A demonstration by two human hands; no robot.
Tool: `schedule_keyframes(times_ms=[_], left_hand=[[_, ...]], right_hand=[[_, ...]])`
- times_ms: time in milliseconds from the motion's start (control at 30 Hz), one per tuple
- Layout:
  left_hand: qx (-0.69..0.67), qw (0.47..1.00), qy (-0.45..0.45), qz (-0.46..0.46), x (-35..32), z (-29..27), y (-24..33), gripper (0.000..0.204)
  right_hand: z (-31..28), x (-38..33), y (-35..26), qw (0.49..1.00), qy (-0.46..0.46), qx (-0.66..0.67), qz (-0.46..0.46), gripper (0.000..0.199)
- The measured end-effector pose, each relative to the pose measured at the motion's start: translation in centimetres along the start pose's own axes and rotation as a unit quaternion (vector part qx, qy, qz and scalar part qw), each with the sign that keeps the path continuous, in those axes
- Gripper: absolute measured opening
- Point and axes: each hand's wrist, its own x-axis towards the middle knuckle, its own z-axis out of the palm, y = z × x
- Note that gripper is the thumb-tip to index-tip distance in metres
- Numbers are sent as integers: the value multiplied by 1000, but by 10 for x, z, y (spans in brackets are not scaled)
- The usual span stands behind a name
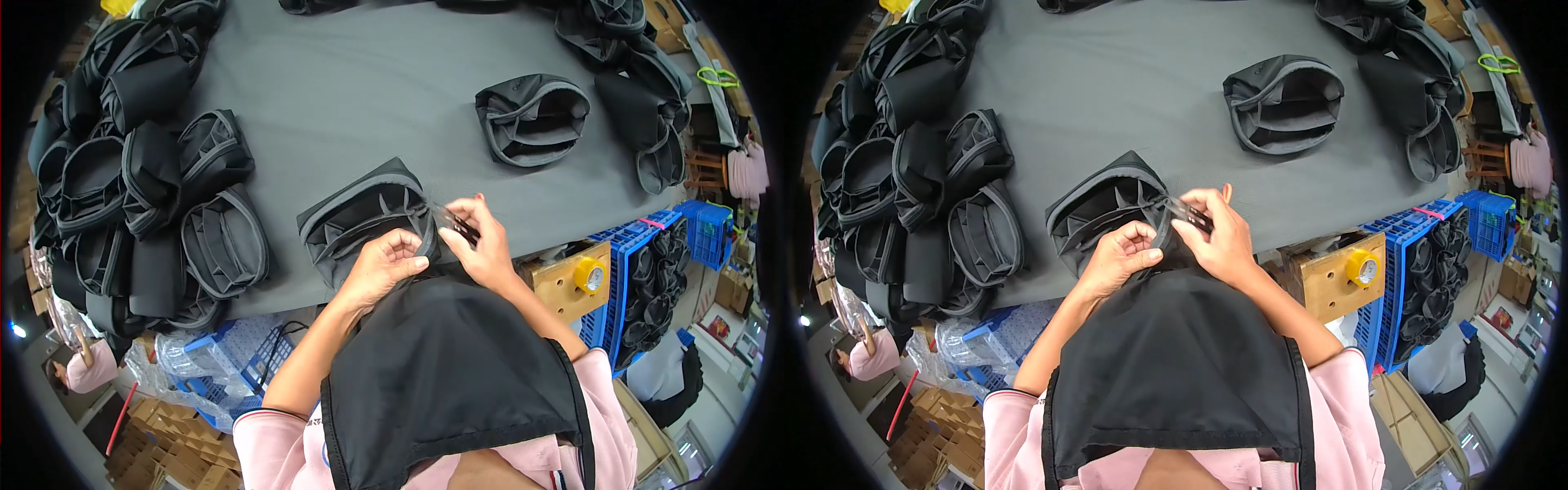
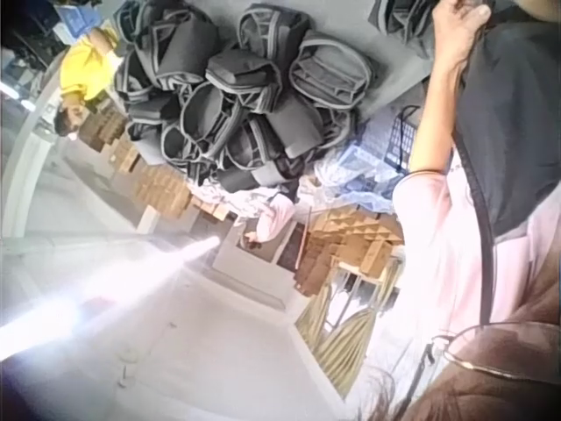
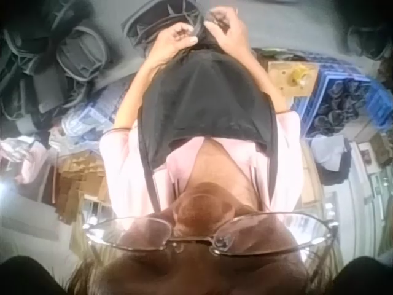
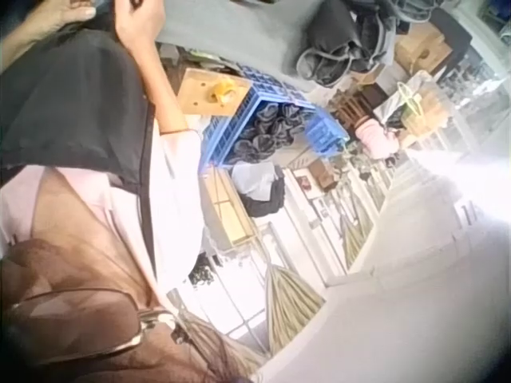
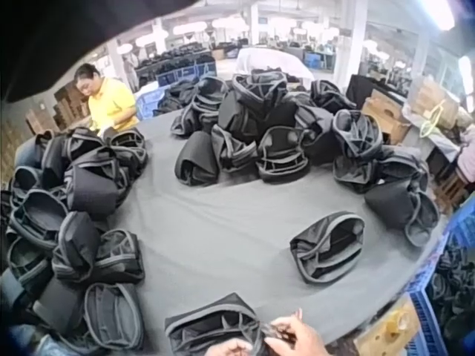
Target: Trim loose threads and inspect seams on black fabric pouches using a handheld thread snip tool.
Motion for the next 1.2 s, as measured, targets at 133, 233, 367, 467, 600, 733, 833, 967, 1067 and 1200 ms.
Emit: schedule_keyframes(times_ms=[133,233,367,467,600,733,833,967,1067,1200], left_hand=[[-7,1000,-4,-24,-1,2,4,23],[3,1000,-10,-21,-2,3,3,24],[-4,1000,-13,-18,-2,6,7,23],[-17,999,-13,-25,-3,6,7,23],[-16,1000,-3,-19,-1,5,5,22],[-35,999,6,-7,-1,7,7,21],[-42,999,12,-2,-1,8,10,20],[-40,999,18,3,-4,9,10,20],[-89,995,23,39,-8,3,5,20],[-95,994,54,0,-11,13,10,27]], right_hand=[[-20,-13,-10,994,-40,-81,-61,27],[-24,-15,-6,990,-93,-54,-90,28],[-21,-10,-8,979,-88,-120,-136,27],[-18,-11,-7,978,-66,-128,-149,24],[-18,-11,-4,970,-52,-150,-182,24],[-16,-13,-13,984,-13,-72,-160,25],[-14,-11,-12,985,-35,-93,-140,25],[-19,-9,-12,961,-44,-171,-215,25],[-18,-13,-18,989,8,-61,-131,25],[0,-5,-12,965,-39,248,80,23]])
